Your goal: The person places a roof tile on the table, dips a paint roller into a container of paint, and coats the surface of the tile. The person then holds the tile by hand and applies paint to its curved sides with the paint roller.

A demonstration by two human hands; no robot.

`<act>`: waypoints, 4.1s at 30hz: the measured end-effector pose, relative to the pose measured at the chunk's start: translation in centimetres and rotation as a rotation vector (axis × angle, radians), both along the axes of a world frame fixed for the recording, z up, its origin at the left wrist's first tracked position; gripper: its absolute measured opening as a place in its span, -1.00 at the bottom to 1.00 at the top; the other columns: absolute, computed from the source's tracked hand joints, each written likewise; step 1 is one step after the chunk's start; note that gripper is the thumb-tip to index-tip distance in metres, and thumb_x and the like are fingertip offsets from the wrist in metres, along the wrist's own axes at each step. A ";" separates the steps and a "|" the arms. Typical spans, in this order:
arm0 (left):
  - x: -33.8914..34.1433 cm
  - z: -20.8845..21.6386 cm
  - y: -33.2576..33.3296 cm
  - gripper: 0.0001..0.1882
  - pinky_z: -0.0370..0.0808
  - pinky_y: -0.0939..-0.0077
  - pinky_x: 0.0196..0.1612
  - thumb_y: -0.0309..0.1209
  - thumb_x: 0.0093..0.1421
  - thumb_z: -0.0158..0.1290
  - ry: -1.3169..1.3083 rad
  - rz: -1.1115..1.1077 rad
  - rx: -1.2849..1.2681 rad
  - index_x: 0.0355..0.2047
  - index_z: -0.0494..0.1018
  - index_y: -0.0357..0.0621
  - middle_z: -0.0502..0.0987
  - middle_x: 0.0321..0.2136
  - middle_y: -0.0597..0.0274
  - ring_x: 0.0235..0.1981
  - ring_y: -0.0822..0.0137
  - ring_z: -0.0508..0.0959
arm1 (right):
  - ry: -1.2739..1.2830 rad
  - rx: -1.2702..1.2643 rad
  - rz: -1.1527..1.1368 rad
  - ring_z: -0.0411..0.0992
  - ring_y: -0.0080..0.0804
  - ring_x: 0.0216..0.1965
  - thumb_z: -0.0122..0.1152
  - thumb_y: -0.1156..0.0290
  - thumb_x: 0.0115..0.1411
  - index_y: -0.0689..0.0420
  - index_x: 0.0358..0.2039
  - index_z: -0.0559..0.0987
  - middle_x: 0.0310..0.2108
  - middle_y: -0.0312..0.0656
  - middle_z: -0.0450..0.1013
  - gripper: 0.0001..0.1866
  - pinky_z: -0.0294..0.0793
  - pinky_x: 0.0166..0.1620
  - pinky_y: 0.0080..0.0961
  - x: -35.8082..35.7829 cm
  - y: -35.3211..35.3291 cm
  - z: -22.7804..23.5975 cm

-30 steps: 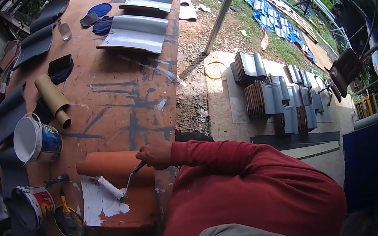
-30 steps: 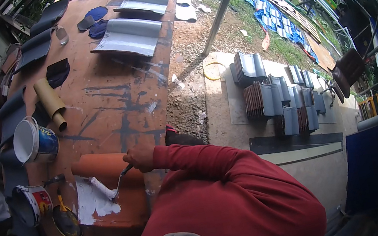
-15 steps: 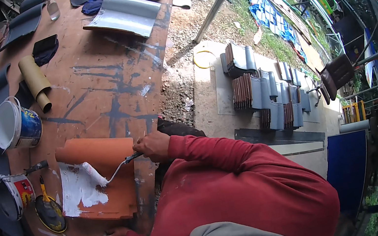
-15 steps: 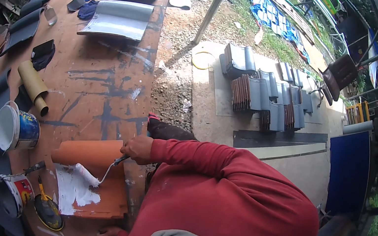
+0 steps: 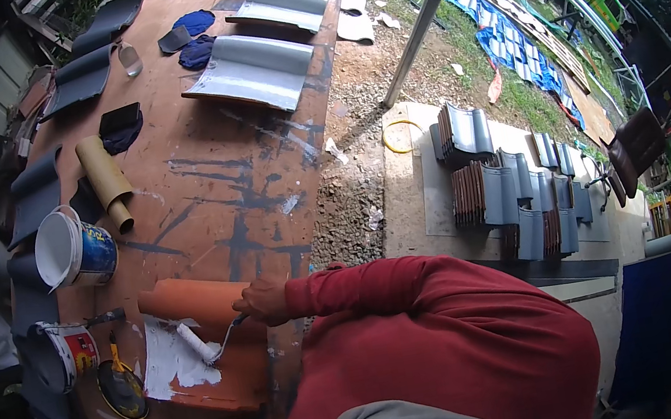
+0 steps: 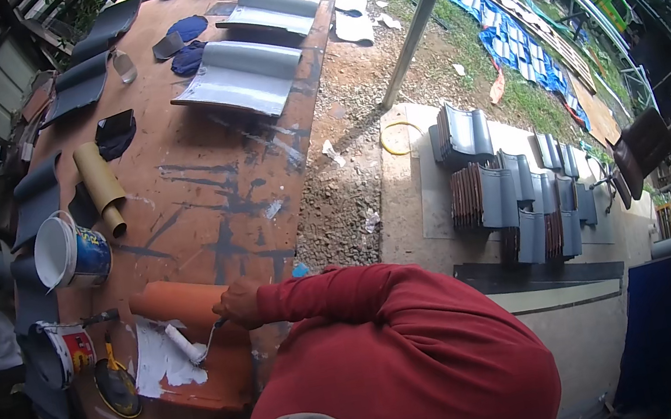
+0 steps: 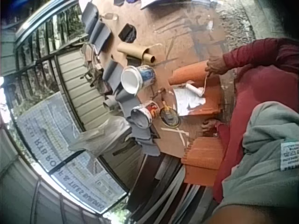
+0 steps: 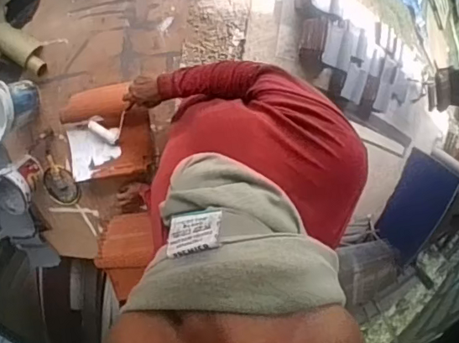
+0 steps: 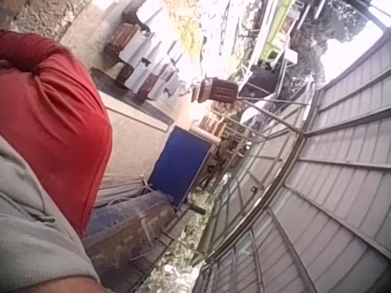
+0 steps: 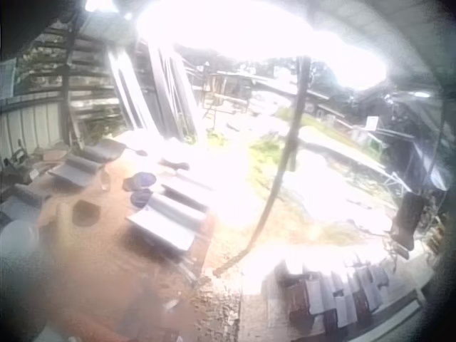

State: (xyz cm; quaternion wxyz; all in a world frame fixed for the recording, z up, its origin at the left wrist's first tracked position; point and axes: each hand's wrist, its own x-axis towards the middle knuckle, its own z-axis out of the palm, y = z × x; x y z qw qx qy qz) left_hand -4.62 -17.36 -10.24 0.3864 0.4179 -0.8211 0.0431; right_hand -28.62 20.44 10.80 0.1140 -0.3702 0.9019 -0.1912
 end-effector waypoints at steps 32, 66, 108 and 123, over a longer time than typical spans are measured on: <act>-1.1 1.8 1.0 -0.72 0.39 -0.09 -0.01 -0.33 0.31 0.06 0.005 -0.060 0.285 -0.09 0.48 -0.30 0.42 -0.10 -0.24 -0.07 -0.24 0.46 | 0.109 -0.171 0.068 0.56 -0.05 -0.28 0.11 0.41 0.16 0.13 -0.33 0.56 -0.39 -0.08 0.53 -0.88 0.53 -0.27 -0.12 -1.4 -2.2 -0.9; -3.3 -0.9 0.1 -0.58 0.42 -0.03 -0.09 -0.02 0.40 -0.14 -0.105 0.090 -0.092 -0.16 0.54 -0.06 0.47 -0.19 -0.04 -0.15 -0.11 0.49 | -0.040 -0.265 -0.002 0.57 -0.03 -0.31 0.26 0.25 0.19 0.04 -0.32 0.62 -0.37 -0.15 0.56 -0.84 0.51 -0.31 -0.08 0.1 4.8 0.4; -1.2 2.3 1.2 -0.71 0.33 -0.13 0.01 -0.23 0.27 -0.02 -0.239 0.150 0.081 -0.12 0.48 -0.13 0.40 -0.09 -0.08 -0.06 -0.19 0.41 | -0.241 -0.402 -0.043 0.58 -0.01 -0.19 0.18 0.25 0.29 0.05 -0.09 0.63 -0.22 -0.06 0.61 -0.75 0.56 -0.15 -0.16 -0.2 1.7 0.6; -0.5 1.2 1.3 -0.60 0.15 -0.28 0.33 -0.29 0.12 0.10 -0.129 0.143 0.265 -0.02 0.45 -0.11 0.38 0.04 -0.22 0.13 -0.30 0.36 | 0.087 -0.068 0.329 0.54 -0.06 -0.45 0.23 0.41 0.20 0.04 -0.24 0.70 -0.46 -0.16 0.54 -0.85 0.50 -0.39 -0.20 -10.8 -2.9 7.8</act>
